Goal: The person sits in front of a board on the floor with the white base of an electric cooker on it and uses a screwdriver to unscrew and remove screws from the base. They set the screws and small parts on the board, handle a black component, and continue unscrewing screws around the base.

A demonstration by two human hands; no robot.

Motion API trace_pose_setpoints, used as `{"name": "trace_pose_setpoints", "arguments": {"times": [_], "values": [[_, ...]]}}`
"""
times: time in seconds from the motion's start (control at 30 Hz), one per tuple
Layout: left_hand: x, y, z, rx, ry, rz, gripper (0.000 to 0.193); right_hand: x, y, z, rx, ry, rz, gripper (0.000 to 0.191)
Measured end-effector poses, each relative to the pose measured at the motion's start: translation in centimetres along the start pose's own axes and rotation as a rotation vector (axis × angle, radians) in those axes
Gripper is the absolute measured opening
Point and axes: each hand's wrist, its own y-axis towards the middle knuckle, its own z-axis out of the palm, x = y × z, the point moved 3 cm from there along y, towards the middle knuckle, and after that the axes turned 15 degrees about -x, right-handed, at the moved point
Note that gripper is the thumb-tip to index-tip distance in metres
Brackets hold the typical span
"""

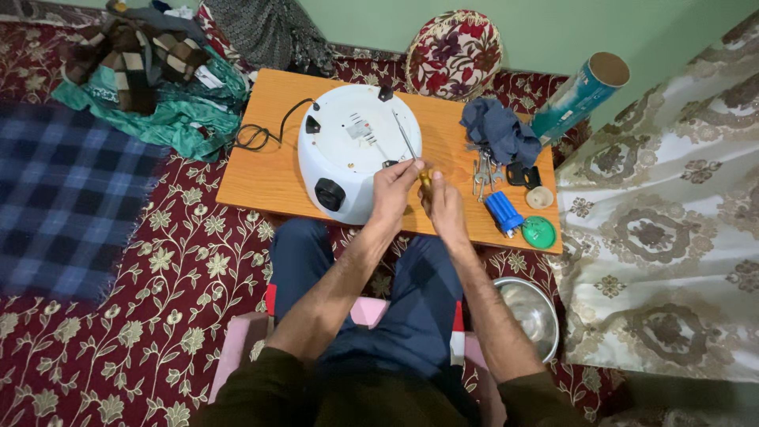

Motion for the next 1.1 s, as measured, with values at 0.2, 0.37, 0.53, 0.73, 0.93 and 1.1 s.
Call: {"name": "trace_pose_setpoints", "arguments": {"times": [0.2,0.37,0.53,0.73,0.93,1.1], "values": [[-0.4,1.6,-1.4,0.17,0.135,-0.063,0.034,4.1,0.9,-3.8,-0.085,0.192,-0.023,0.017],[-4.4,1.4,-4.3,-0.023,1.006,0.609,0.026,11.3,4.7,-8.4,-0.156,0.172,-0.305,0.027],[-5.0,1.5,-2.9,0.105,1.141,0.998,0.055,15.9,7.3,-5.7,-0.006,0.005,-0.464,0.03],[-3.0,2.9,-2.6,0.056,1.183,0.907,0.036,18.2,7.5,-3.6,0.057,-0.166,-0.704,0.03],[-2.6,3.4,-2.9,0.03,1.171,0.885,0.034,18.2,8.0,-3.1,0.07,-0.264,-0.633,0.03],[-2.9,3.2,-2.7,0.017,1.161,0.868,0.034,17.8,7.9,-3.0,0.085,-0.265,-0.663,0.03]]}}
